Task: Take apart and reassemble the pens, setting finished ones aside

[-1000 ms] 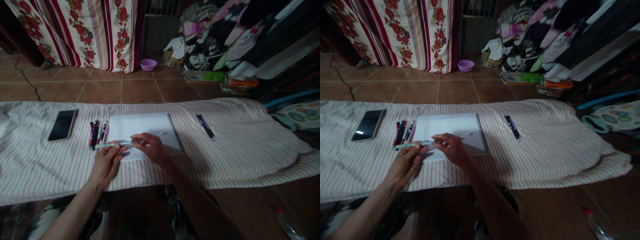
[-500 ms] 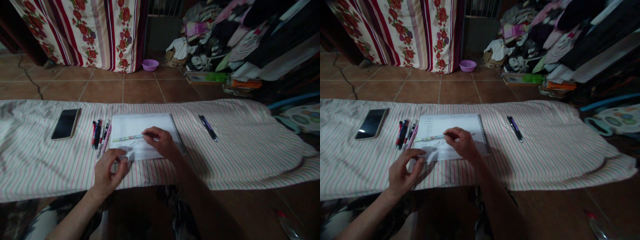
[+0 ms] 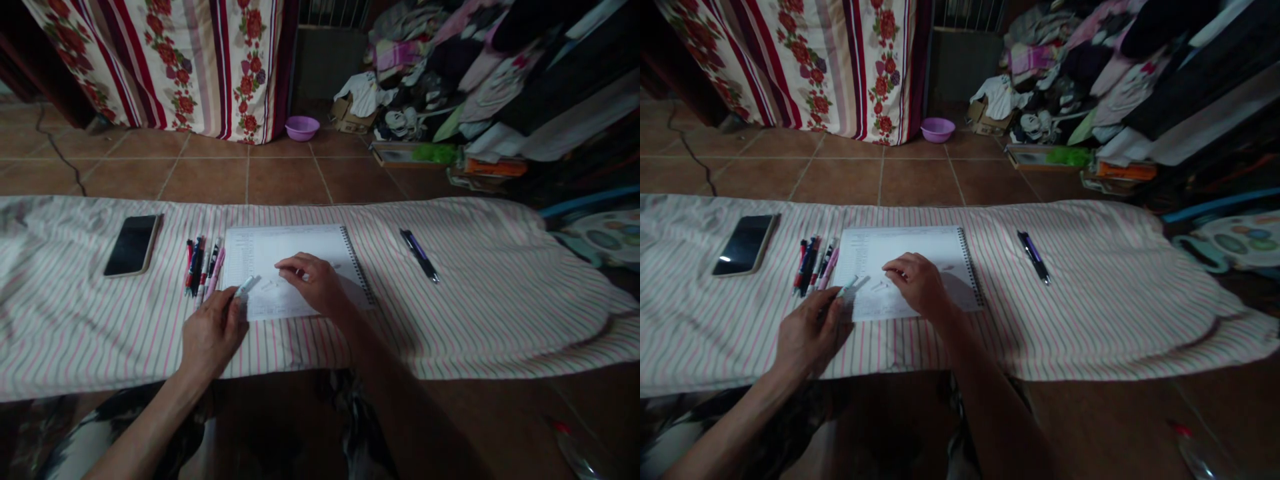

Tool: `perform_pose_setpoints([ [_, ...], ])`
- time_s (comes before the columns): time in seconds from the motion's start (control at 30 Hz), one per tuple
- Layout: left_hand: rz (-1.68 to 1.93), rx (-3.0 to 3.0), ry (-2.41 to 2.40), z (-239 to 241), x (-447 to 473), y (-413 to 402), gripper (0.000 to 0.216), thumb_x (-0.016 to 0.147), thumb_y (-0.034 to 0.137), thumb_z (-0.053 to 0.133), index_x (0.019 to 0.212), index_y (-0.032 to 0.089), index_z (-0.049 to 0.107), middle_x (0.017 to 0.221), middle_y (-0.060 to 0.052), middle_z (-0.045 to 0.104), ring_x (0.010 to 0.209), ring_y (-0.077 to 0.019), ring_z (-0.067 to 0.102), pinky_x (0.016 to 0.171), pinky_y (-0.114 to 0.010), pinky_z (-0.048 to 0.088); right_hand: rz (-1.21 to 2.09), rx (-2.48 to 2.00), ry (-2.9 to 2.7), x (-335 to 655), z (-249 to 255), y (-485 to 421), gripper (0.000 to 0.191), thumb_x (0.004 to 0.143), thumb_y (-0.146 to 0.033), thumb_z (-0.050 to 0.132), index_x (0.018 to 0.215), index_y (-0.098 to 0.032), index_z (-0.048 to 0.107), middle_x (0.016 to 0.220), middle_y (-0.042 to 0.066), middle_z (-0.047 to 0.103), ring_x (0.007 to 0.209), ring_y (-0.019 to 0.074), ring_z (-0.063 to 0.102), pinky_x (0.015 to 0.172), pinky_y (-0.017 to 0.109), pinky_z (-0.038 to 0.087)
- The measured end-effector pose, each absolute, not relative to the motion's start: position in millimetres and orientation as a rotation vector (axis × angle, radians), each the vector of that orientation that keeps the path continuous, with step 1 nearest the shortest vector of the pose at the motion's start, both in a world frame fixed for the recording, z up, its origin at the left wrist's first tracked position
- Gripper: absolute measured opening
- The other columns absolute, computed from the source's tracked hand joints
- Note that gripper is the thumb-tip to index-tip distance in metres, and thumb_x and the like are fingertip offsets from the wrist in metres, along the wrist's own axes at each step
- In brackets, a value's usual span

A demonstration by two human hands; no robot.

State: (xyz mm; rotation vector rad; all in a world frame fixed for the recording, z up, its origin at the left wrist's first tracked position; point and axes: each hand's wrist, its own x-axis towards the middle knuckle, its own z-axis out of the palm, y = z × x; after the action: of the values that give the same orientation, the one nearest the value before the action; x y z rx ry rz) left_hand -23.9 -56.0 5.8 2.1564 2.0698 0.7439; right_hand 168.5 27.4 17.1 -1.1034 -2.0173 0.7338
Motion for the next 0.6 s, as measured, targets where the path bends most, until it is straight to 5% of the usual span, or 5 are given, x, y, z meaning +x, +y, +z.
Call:
perform_pose_setpoints([
  [0.17, 0.678, 2.114, 2.137, 5.9, -29.1, -56.3, 0.030, 0.088, 0.035, 0.038, 0.100, 0.018, 0.060, 0.092, -0.006, 0.066, 0.075, -0.0193, 0.064, 0.055, -0.025, 0.044, 0.484, -1.102, -2.257, 159.8, 8.3, 32.7, 0.011, 0.080, -0.016, 0.060, 0.082, -0.019, 0.070, 0.080, 0.005, 0.065, 0.079, 0.0161, 0.055, 0.074, 0.029, 0.042],
  [0.6, 0.664, 2.062, 2.141, 6.0, -31.5, -57.9, 0.029, 0.086, 0.035, 0.041, 0.100, 0.019, 0.060, 0.090, -0.005, 0.066, 0.076, -0.0197, 0.064, 0.056, -0.026, 0.044, 0.471, -1.049, -2.503, 149.9, 3.0, 39.2, 0.010, 0.079, -0.018, 0.062, 0.081, -0.019, 0.072, 0.078, 0.005, 0.063, 0.077, 0.0166, 0.051, 0.071, 0.028, 0.038],
])
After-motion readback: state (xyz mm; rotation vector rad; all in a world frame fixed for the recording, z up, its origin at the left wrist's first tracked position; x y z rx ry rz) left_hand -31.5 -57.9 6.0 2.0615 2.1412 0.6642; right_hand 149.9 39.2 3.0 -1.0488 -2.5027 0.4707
